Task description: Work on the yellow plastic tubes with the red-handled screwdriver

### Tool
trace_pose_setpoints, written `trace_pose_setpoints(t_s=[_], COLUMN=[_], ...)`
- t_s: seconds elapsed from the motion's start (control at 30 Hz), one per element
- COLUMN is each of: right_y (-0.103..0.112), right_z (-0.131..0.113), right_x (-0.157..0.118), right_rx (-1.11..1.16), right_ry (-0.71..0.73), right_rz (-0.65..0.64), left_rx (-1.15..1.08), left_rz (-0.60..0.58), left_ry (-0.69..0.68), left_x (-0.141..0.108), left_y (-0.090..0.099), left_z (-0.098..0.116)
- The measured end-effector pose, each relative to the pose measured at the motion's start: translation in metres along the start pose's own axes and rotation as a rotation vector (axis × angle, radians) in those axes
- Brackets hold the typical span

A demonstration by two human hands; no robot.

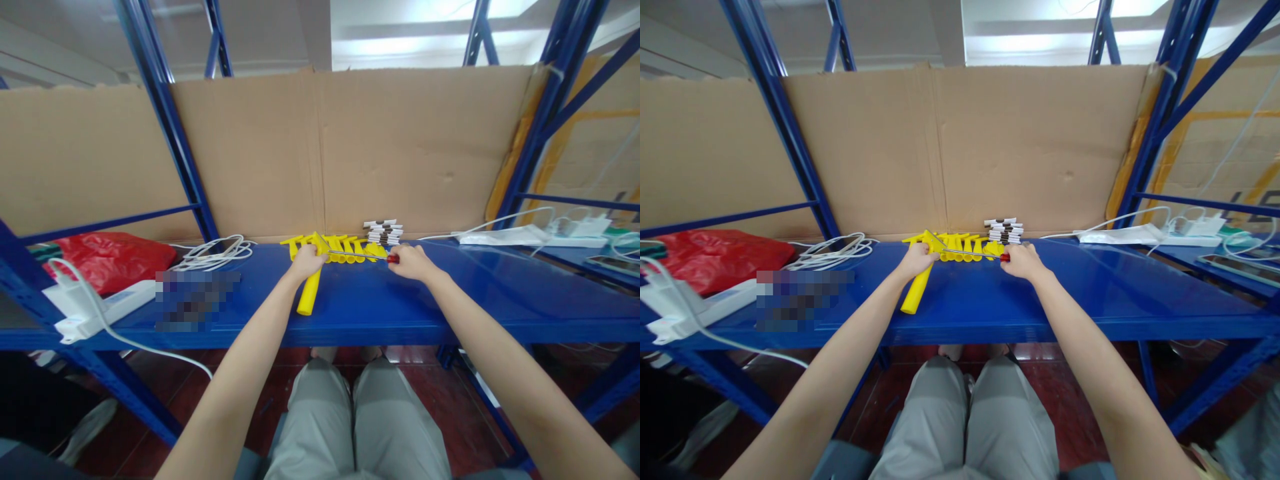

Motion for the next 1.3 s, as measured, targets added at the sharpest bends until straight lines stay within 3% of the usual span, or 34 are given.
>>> trace_pose_setpoints(t_s=[0.3, 0.63, 0.83, 1.3], right_y=[-0.006, -0.004, -0.014, -0.002], right_z=[0.006, 0.002, 0.002, -0.001], right_x=[0.002, 0.002, 0.003, 0.002], right_rx=[-0.003, 0.012, 0.067, -0.044], right_ry=[-0.091, -0.013, -0.017, 0.006], right_rz=[-0.004, 0.022, -0.067, 0.027], left_rx=[0.124, 0.147, 0.153, 0.161], left_rz=[-0.017, 0.007, 0.000, -0.007], left_ry=[-0.022, -0.007, -0.014, -0.018], left_x=[-0.002, -0.005, -0.004, -0.005], left_y=[0.000, 0.003, 0.002, 0.003], left_z=[0.004, 0.007, 0.006, 0.007])
Point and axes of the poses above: each hand's wrist, its own x-axis towards the middle knuckle, its own y-axis out of the back of the hand, z = x × y, the point moved 8 cm from there along x, towards the middle knuckle, and after that the axes turned 1 degree about -z, right-handed, at the moved point
